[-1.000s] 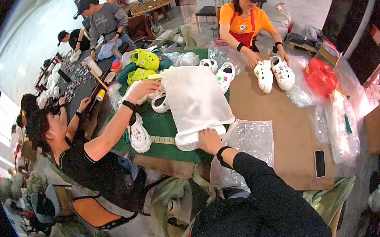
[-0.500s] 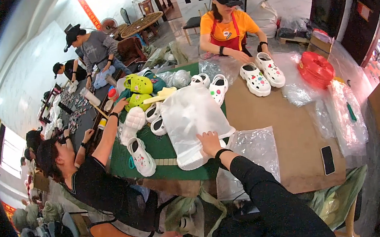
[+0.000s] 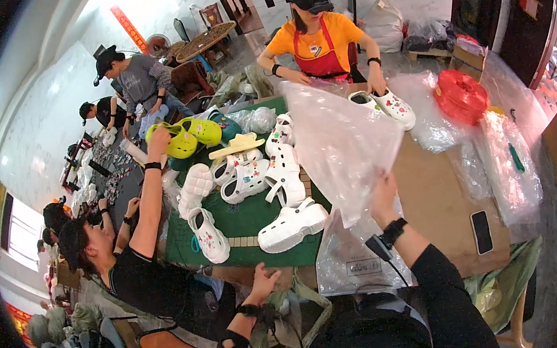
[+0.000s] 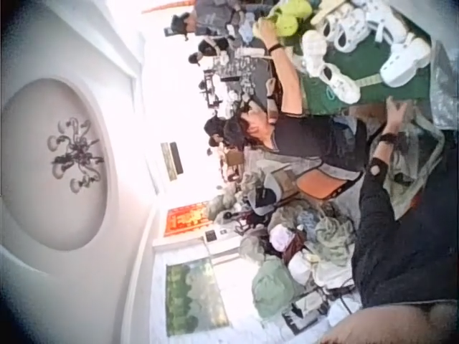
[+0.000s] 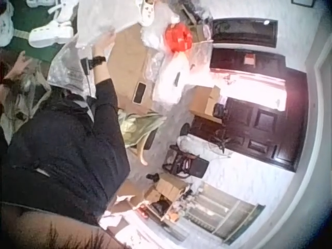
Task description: Packing various types of clogs and shoes into plastic bags and placing them into a larger transport sack.
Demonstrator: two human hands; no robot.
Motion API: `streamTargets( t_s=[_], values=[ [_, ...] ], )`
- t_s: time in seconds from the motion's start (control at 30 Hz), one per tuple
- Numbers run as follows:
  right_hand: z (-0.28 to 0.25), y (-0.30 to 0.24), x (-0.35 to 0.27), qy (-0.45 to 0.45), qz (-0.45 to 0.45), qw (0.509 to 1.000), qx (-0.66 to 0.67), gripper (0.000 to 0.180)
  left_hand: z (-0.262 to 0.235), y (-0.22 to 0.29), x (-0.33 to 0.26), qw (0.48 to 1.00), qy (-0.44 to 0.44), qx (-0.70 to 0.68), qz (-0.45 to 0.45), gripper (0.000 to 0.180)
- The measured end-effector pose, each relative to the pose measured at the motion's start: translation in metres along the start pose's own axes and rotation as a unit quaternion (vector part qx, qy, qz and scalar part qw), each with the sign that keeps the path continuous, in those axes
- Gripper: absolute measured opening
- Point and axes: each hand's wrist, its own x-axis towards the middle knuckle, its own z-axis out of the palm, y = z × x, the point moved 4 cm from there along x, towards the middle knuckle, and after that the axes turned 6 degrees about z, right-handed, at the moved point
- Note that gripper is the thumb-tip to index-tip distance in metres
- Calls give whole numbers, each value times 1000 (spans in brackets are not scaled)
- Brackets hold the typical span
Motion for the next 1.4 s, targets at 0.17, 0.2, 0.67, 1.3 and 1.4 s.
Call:
streamTargets(
  t_s=[0.17, 0.2, 0.67, 1.3, 1.4],
  values=[
    [-85, 48, -36, -27, 176, 981, -76, 18, 5, 58, 31, 989, 145, -15, -31, 101],
    [-95, 55, -58, -36, 237, 965, -107, 19, 5, 60, 35, 985, 167, -26, -42, 104],
    [-238, 117, -187, -91, 615, 744, -244, 18, 22, 115, 85, 878, -22, 435, 196, 98],
    [-119, 68, -130, -406, 164, 722, -536, 37, 15, 107, 69, 985, -20, 29, 171, 66],
    [-127, 81, -121, -362, 144, 738, -551, 43, 14, 161, 45, 967, -74, -234, 65, 58]
  ],
)
